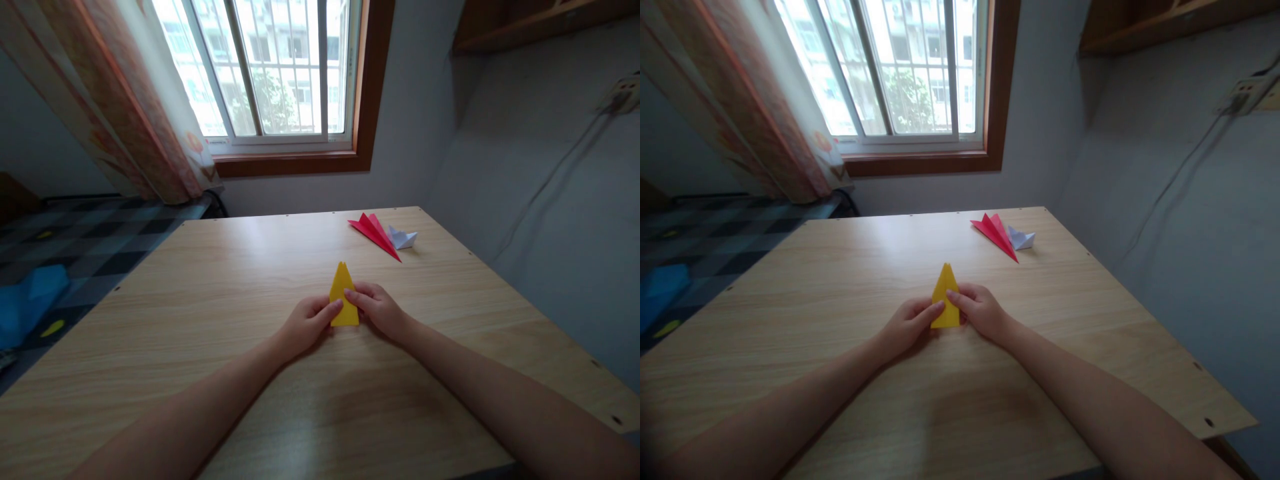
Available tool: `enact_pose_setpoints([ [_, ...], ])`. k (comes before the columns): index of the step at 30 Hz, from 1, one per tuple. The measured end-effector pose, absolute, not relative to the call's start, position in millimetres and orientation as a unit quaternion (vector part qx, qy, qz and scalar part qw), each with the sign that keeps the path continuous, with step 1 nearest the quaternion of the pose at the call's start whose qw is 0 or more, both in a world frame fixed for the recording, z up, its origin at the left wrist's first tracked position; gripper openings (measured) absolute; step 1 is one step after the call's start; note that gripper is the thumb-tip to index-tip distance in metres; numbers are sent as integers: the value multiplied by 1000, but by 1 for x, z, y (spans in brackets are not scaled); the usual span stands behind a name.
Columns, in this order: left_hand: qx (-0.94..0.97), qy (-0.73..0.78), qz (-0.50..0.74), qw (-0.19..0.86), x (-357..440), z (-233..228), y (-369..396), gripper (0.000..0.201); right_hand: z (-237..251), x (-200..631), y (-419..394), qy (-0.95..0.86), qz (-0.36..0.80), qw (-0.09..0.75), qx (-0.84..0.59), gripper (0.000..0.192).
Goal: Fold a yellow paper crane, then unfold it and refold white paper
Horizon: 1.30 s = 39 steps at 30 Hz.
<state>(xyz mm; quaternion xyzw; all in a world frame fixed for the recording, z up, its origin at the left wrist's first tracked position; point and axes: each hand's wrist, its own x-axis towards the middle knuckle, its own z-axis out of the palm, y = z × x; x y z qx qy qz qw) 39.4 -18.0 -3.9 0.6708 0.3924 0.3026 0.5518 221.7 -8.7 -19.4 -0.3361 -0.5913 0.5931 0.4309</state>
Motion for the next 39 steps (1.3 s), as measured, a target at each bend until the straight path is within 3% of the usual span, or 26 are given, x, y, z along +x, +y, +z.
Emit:
enact_pose_setpoints([
  [13, 638, 411, 381, 529, 43, -7, -12, 51, -20, 222, -10, -656, 538, 391, -356, 49],
  [29, 672, 384, 373, 510, 43, -4, -13, 41, -20, 222, -8, -651, 475, 443, -393, 41],
  [32, 667, 381, 368, 523, 44, -2, -14, 40, -21, 221, -8, -629, 451, 489, -402, 34],
  [35, 661, 389, 369, 524, 44, -2, -14, 41, -20, 221, -9, -619, 404, 536, -409, 39],
  [39, 655, 398, 370, 525, 44, -3, -13, 41, -19, 222, -10, -644, 350, 541, -413, 36],
])
